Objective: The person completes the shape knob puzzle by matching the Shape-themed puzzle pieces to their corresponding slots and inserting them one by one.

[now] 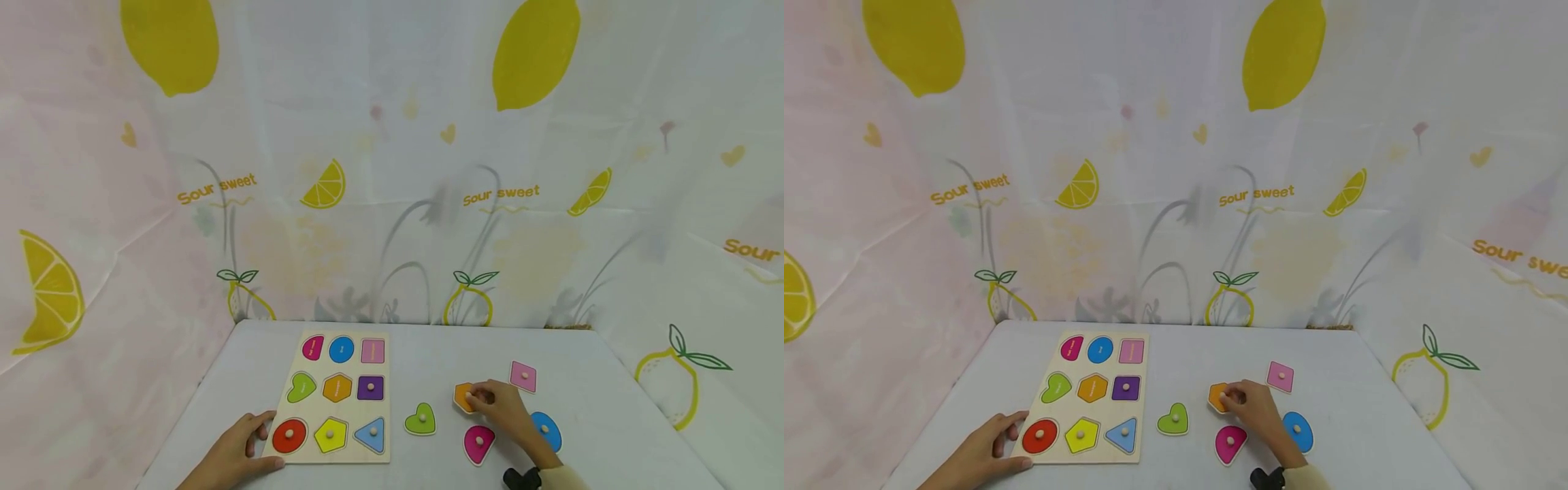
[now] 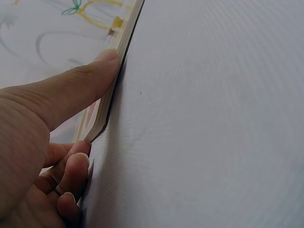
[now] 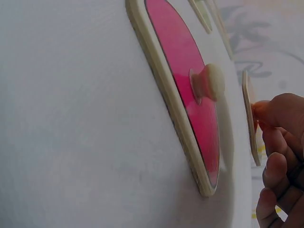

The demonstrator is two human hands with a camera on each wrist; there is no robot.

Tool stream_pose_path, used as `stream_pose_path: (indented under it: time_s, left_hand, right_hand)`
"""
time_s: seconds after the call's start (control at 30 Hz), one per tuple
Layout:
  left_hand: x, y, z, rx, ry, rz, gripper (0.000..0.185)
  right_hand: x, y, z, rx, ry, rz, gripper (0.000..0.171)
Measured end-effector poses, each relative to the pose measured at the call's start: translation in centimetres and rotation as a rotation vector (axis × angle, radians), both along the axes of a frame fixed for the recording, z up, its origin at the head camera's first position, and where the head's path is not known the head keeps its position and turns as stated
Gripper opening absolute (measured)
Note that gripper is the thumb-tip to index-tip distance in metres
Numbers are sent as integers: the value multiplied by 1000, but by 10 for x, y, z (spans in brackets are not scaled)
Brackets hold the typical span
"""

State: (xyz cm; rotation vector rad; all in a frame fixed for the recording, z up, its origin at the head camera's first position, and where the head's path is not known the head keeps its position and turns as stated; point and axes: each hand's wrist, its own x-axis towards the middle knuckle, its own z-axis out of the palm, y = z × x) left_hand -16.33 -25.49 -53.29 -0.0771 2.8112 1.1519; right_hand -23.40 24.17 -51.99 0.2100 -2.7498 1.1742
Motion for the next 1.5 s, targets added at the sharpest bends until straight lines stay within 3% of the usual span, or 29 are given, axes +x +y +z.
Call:
stream_pose_path:
  time_s: [1.17,1.5]
  left_hand:
    - [2,-1,-3,-7,53,-16,95]
    - [2,1,0,-21,38,-9,93]
  right_hand:
    - [-16,-56,0,-2,79,217,7]
    - [-19,-72,4,1,90,252,10]
